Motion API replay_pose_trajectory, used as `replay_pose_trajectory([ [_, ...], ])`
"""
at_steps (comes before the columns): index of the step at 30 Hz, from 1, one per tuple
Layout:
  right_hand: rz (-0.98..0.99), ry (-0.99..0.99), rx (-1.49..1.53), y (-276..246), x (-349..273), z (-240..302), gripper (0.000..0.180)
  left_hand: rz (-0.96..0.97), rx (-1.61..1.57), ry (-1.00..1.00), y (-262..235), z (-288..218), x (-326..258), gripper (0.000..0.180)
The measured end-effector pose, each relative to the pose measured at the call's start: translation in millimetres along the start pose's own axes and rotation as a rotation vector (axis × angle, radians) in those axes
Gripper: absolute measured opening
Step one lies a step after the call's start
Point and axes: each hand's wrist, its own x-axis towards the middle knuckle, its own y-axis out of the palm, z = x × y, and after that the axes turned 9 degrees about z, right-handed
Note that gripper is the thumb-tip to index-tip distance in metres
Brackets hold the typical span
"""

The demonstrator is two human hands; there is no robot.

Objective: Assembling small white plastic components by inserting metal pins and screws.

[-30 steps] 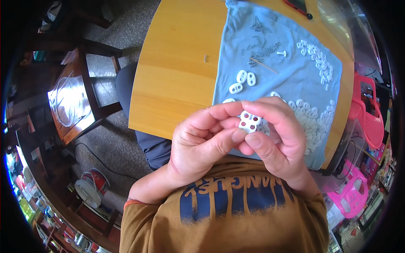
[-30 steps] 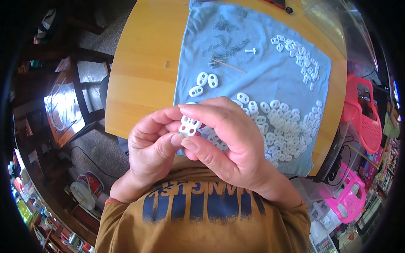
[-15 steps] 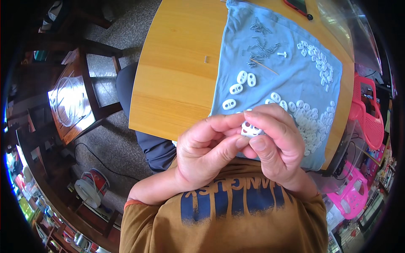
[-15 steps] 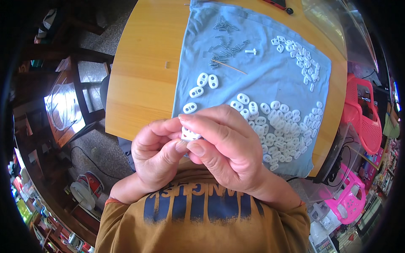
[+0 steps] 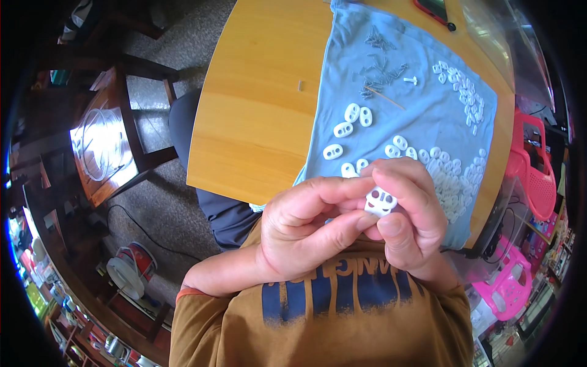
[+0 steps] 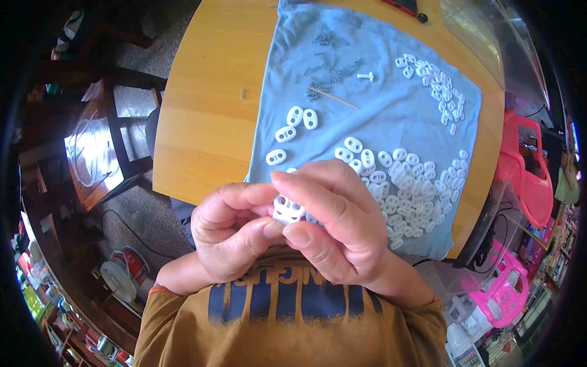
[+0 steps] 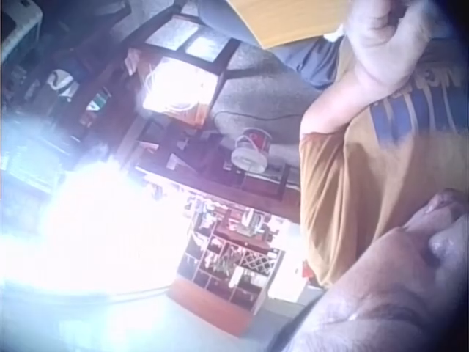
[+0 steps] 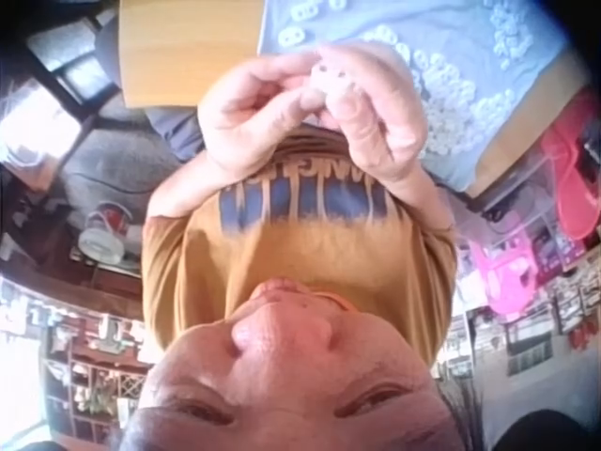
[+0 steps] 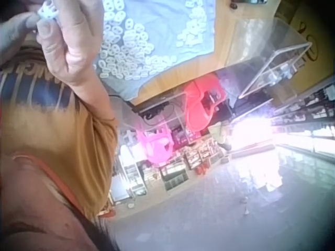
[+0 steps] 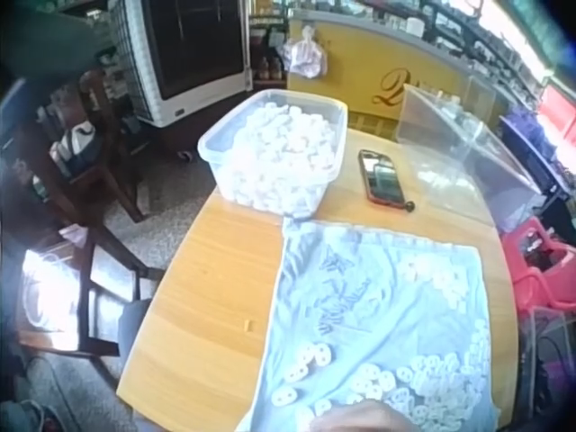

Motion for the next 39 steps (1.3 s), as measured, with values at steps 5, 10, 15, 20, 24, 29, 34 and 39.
replay_pose_trajectory([
  [5,0.038,0.007,-0.015,-2,0,0,0.037,-0.013,-0.062,-0.039,0,-2,-1,0.036],
  [10,0.046,0.142,0.082,0,-4,7,0.036,0.019,-0.033,-0.016,-6,3,-2,0.034],
  [15,0.011,0.064,-0.006,4,-4,1,0.034,0.02,0.096,0.025,-4,6,-2,0.03],
  [20,-0.047,-0.013,-0.066,9,-5,-2,0.031,0.057,0.289,0.124,-5,7,1,0.025],
  [24,-0.072,-0.053,-0.115,11,-6,-5,0.028,0.078,0.368,0.152,-7,7,2,0.023],
  [29,-0.088,-0.083,-0.125,12,-3,-4,0.027,0.019,0.209,0.107,-4,8,-3,0.023],
  [34,-0.017,0.051,-0.085,5,-1,2,0.034,-0.06,-0.056,-0.006,0,2,1,0.026],
  [39,-0.076,0.082,-0.085,1,0,9,0.04,-0.185,-0.088,-0.126,2,-12,17,0.024],
])
